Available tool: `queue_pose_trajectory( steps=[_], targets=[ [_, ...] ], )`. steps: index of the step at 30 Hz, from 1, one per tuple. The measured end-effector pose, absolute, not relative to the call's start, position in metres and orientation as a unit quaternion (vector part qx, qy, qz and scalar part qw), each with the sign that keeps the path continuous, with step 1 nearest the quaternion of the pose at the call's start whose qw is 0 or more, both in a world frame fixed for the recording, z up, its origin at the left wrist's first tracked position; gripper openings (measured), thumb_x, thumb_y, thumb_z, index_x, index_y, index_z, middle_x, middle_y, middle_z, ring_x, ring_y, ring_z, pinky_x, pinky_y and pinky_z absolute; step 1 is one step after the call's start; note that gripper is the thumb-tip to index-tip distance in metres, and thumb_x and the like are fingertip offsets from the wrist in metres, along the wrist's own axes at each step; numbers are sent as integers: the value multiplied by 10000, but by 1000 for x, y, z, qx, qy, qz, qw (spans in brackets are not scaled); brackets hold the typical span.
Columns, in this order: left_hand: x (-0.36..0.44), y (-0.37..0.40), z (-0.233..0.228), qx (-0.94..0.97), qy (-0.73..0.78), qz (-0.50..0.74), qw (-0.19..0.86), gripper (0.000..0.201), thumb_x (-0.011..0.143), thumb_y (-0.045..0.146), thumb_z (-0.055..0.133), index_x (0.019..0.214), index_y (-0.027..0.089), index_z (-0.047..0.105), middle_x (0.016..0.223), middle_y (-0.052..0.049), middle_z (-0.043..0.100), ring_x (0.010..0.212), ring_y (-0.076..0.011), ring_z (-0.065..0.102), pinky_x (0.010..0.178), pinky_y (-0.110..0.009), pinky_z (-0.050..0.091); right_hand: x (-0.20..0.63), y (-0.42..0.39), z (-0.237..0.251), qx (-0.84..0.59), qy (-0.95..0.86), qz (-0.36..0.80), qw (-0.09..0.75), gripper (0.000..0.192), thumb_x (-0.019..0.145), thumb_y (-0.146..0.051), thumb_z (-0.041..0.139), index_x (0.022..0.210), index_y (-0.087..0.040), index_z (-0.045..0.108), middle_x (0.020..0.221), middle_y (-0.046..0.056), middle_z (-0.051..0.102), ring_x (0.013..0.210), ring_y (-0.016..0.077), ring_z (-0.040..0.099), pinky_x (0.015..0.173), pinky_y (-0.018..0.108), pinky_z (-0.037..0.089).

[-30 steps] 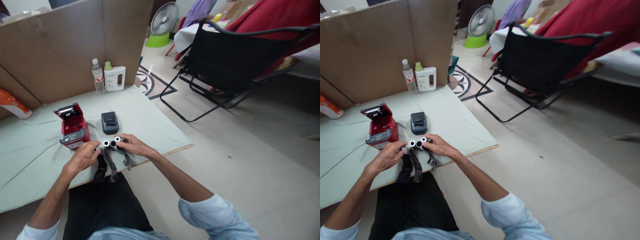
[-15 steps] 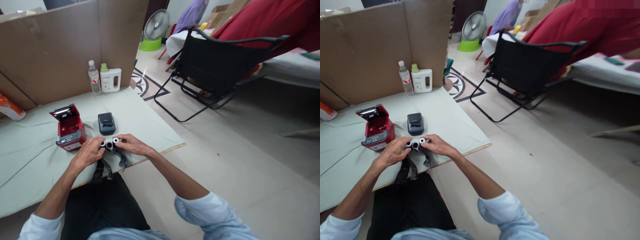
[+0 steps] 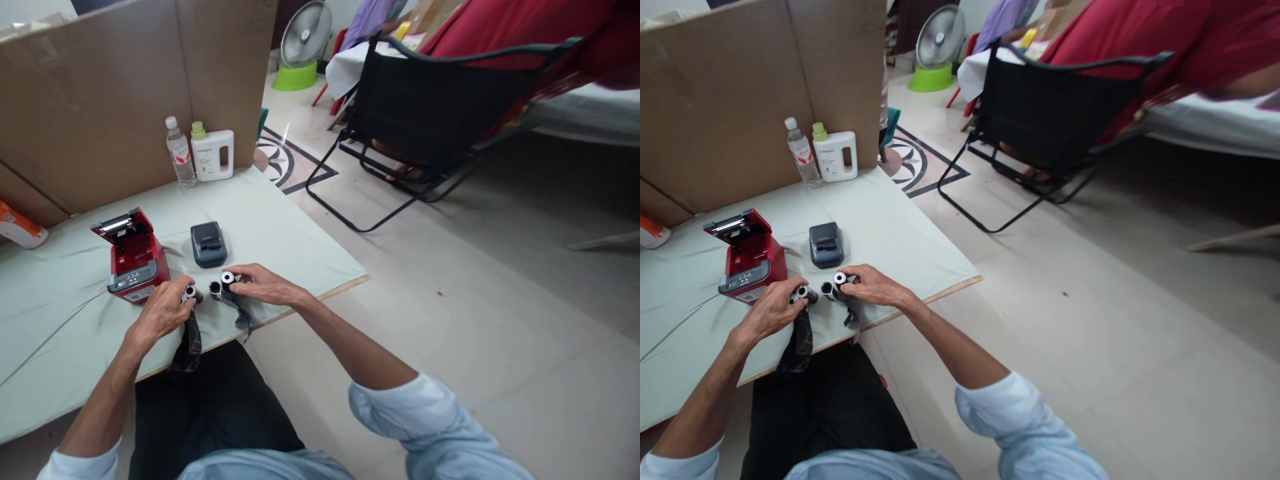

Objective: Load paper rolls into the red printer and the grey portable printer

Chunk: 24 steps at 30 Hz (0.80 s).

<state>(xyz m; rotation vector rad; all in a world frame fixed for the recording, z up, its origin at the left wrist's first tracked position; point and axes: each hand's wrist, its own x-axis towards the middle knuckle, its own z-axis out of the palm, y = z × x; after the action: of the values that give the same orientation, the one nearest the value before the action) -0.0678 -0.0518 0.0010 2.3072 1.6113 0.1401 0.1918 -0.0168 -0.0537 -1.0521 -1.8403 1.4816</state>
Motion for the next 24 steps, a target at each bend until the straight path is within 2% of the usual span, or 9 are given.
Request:
queue_pose_trajectory(
  steps=[4,10,14,17,19,21,24],
  targets=[
    [-62,-56,-7,809,572,34,131,316,917,216,575,1224,226,649,1144,-119,746,1093,-321,685,935,-415,496,195,-17,-54,-387,-690,546,274,309,802,-283,573,1027,-162,747,737,-22,578,638,133,452,604,257,352],
    [-60,-57,-5,802,583,25,128,328,925,234,575,1244,224,653,1165,-129,748,1129,-332,684,983,-446,504,198,-17,-52,-381,-698,535,284,304,824,-252,516,997,-164,750,734,-25,583,637,132,456,600,259,347],
    [-72,-57,0,803,570,65,160,416,970,338,532,1358,210,615,1331,-144,707,1243,-336,651,1084,-469,479,196,-18,-48,-402,-711,509,272,348,820,-228,543,1071,-157,773,782,0,664,668,148,530,638,261,413],
    [-88,-65,4,805,558,62,192,417,966,335,503,1349,223,625,1288,-114,731,1185,-316,679,1070,-460,498,195,-20,-45,-421,-724,478,263,411,826,-230,577,1181,-149,769,891,34,742,742,176,623,719,276,484],
    [-96,-72,4,804,555,61,206,412,952,298,492,1332,226,634,1239,-98,746,1132,-302,695,1051,-461,514,194,-20,-45,-435,-731,456,260,452,840,-244,602,1255,-143,749,1031,72,775,840,206,680,793,299,522],
    [-100,-77,-1,805,551,77,205,409,928,254,513,1316,222,637,1228,-94,747,1116,-288,701,1058,-456,515,194,-21,-46,-447,-738,438,253,482,858,-258,623,1315,-138,721,1187,113,766,936,233,704,854,327,543],
    [-98,-82,-11,809,548,113,179,383,885,219,591,1264,226,651,1223,-97,745,1132,-284,702,1060,-435,520,194,-20,-50,-450,-752,417,241,495,893,-288,647,1365,-145,686,1303,140,729,1016,248,710,897,357,563]
  ],
)
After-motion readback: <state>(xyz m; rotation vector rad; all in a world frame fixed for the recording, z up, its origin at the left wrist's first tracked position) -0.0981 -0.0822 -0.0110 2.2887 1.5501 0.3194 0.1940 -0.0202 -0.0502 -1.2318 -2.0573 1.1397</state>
